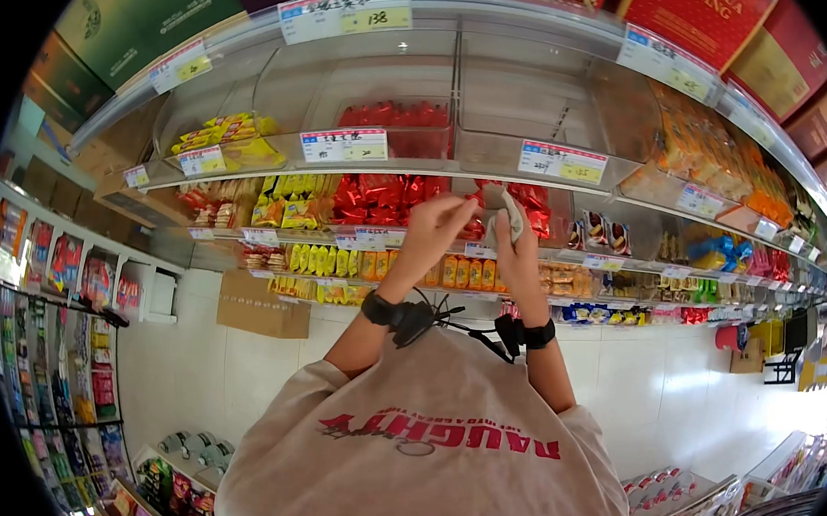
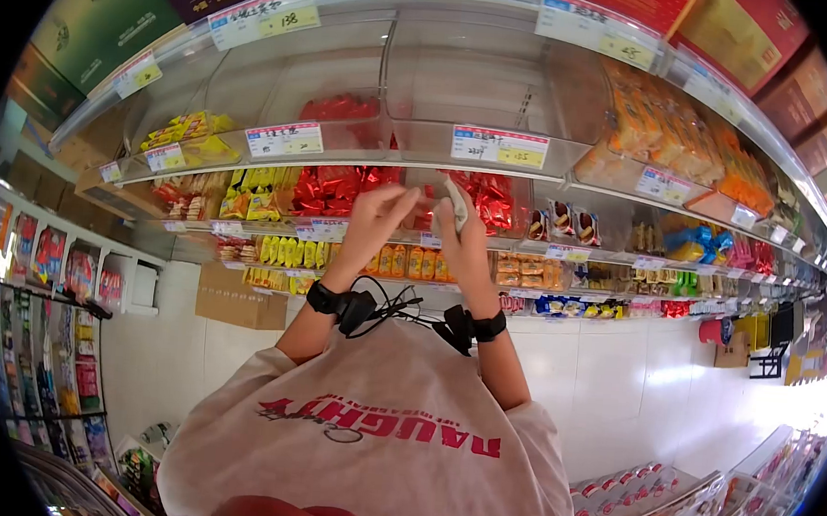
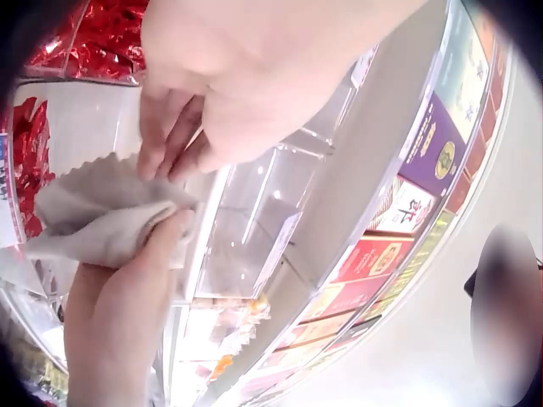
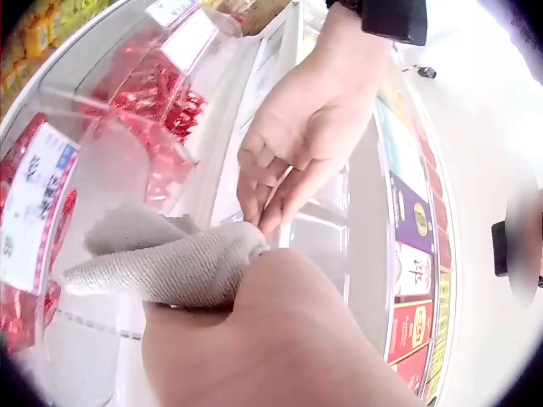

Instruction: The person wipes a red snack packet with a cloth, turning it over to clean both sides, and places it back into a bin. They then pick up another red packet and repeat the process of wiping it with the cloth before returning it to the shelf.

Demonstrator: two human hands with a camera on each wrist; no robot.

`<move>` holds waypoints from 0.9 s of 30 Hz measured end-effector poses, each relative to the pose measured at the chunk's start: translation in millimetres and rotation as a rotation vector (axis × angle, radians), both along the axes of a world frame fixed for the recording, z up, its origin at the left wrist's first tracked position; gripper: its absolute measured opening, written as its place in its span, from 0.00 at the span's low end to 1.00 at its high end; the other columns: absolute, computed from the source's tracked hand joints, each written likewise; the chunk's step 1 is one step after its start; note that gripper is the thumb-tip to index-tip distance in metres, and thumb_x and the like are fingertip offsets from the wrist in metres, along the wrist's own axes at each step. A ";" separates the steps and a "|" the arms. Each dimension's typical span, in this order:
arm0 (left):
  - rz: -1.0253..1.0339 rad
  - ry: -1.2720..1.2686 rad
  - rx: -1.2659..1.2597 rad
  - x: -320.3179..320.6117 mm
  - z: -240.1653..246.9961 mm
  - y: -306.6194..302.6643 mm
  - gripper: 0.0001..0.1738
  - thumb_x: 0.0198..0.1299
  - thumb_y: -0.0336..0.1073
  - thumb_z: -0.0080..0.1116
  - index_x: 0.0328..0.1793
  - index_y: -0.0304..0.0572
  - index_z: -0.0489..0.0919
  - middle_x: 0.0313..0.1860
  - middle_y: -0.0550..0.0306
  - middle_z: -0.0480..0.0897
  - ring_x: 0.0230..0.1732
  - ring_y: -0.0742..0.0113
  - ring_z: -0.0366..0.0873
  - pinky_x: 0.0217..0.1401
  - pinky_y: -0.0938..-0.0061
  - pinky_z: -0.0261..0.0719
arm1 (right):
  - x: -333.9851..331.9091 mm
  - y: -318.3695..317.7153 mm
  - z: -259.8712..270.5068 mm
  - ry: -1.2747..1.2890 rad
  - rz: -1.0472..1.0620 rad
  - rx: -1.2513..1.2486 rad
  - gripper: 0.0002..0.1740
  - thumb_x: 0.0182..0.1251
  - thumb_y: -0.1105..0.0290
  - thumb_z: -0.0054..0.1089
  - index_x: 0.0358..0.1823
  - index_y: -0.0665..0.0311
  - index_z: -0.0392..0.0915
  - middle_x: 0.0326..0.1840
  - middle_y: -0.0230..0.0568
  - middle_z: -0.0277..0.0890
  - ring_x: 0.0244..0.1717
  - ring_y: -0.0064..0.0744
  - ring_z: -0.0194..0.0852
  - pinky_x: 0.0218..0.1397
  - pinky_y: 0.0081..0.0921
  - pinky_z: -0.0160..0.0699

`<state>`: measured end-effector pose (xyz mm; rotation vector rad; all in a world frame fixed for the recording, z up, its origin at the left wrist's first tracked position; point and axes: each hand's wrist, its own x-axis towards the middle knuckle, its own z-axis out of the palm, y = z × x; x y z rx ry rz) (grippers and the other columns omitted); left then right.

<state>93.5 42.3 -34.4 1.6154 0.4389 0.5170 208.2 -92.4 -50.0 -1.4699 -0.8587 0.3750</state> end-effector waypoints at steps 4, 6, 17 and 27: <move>0.328 -0.195 0.267 -1.5 -16.4 26.1 0.20 0.75 0.41 0.57 0.62 0.31 0.79 0.55 0.49 0.79 0.47 0.73 0.80 0.47 0.77 0.79 | -17.5 43.0 19.0 -0.119 0.060 -0.041 0.24 0.78 0.66 0.55 0.69 0.71 0.70 0.56 0.59 0.78 0.48 0.55 0.80 0.51 0.39 0.79; 0.231 -0.141 0.064 2.6 -37.2 45.0 0.24 0.77 0.46 0.53 0.64 0.31 0.77 0.56 0.52 0.79 0.50 0.72 0.79 0.51 0.75 0.79 | -15.2 64.4 6.1 -0.350 0.044 -0.066 0.25 0.78 0.64 0.55 0.69 0.71 0.70 0.58 0.58 0.78 0.54 0.56 0.78 0.58 0.42 0.76; 0.206 0.000 -0.142 -6.2 -28.0 52.2 0.23 0.70 0.52 0.61 0.47 0.35 0.82 0.33 0.63 0.79 0.32 0.77 0.71 0.34 0.77 0.69 | -36.9 55.3 -13.0 -0.841 0.151 -0.136 0.25 0.75 0.62 0.58 0.68 0.65 0.73 0.70 0.48 0.74 0.79 0.55 0.59 0.82 0.54 0.50; 0.335 -0.123 0.059 -64.0 0.8 46.2 0.24 0.73 0.46 0.62 0.27 0.37 0.73 0.21 0.71 0.64 0.25 0.82 0.56 0.27 0.77 0.52 | -60.3 31.1 19.6 0.410 -0.024 0.116 0.32 0.86 0.47 0.38 0.74 0.66 0.66 0.54 0.36 0.75 0.53 0.25 0.72 0.59 0.24 0.72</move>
